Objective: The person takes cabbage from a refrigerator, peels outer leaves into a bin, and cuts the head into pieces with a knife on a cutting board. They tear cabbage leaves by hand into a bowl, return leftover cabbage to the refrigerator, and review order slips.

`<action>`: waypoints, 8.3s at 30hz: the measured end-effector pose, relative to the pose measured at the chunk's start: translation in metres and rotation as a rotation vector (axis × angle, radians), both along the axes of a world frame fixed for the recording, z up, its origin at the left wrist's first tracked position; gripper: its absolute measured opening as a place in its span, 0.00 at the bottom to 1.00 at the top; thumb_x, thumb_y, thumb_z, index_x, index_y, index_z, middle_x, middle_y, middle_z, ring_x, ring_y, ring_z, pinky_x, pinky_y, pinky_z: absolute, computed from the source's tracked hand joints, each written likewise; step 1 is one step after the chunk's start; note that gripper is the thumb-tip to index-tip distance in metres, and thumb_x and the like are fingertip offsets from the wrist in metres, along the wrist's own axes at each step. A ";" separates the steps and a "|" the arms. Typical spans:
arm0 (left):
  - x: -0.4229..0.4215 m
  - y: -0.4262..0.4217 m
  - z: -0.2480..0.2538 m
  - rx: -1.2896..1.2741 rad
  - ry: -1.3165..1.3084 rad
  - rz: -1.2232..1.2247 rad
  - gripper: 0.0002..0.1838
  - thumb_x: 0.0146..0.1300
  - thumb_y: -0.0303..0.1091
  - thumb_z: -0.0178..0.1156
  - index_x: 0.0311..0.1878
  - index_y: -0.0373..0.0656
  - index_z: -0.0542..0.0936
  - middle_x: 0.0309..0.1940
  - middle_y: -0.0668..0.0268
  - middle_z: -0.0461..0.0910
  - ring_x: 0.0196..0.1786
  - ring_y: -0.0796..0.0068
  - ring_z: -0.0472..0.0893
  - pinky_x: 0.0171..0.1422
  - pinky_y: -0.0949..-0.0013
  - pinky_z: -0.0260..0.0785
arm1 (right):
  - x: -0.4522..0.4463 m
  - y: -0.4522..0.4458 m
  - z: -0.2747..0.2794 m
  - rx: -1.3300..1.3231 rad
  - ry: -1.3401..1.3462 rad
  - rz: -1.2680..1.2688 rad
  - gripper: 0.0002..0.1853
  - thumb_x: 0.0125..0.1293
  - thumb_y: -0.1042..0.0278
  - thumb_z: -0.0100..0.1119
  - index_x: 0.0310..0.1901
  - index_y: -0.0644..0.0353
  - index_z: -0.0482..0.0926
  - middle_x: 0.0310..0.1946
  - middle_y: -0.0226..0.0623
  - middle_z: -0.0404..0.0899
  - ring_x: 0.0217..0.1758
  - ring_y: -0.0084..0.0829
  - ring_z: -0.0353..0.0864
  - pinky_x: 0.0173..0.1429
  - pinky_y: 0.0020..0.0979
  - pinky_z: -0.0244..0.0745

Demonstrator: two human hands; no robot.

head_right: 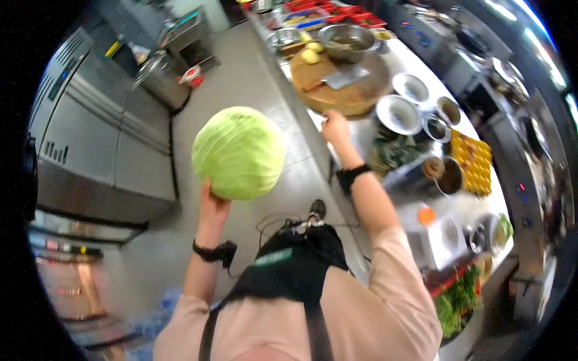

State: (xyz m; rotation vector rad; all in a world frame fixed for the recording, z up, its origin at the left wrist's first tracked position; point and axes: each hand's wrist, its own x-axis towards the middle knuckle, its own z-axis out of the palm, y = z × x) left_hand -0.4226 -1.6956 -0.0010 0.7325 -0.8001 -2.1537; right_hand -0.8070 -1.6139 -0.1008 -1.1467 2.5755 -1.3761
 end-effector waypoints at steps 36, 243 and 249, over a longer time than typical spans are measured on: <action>-0.589 -0.291 -0.126 -0.086 -0.439 -1.532 0.36 0.67 0.54 0.60 0.71 0.43 0.63 0.66 0.56 0.70 0.64 0.61 0.74 0.61 0.48 0.73 | -0.029 -0.077 0.113 -0.192 -0.655 -0.924 0.16 0.70 0.74 0.54 0.58 0.65 0.72 0.28 0.31 0.75 0.26 0.21 0.72 0.32 0.24 0.69; -1.756 -2.552 0.143 -2.112 -0.001 -0.832 0.24 0.58 0.40 0.68 0.57 0.43 0.77 0.71 0.42 0.60 0.73 0.43 0.62 0.75 0.53 0.57 | -1.163 -2.347 0.091 0.071 -0.436 -0.718 0.15 0.60 0.67 0.63 0.41 0.66 0.70 0.26 0.54 0.79 0.35 0.57 0.80 0.37 0.48 0.72; -2.007 -2.490 0.144 -1.980 0.169 -0.734 0.20 0.60 0.44 0.66 0.47 0.39 0.81 0.52 0.48 0.78 0.58 0.49 0.76 0.64 0.57 0.68 | -1.191 -2.369 0.091 0.140 -0.459 -1.021 0.14 0.59 0.72 0.63 0.42 0.65 0.69 0.24 0.55 0.77 0.32 0.58 0.78 0.35 0.47 0.72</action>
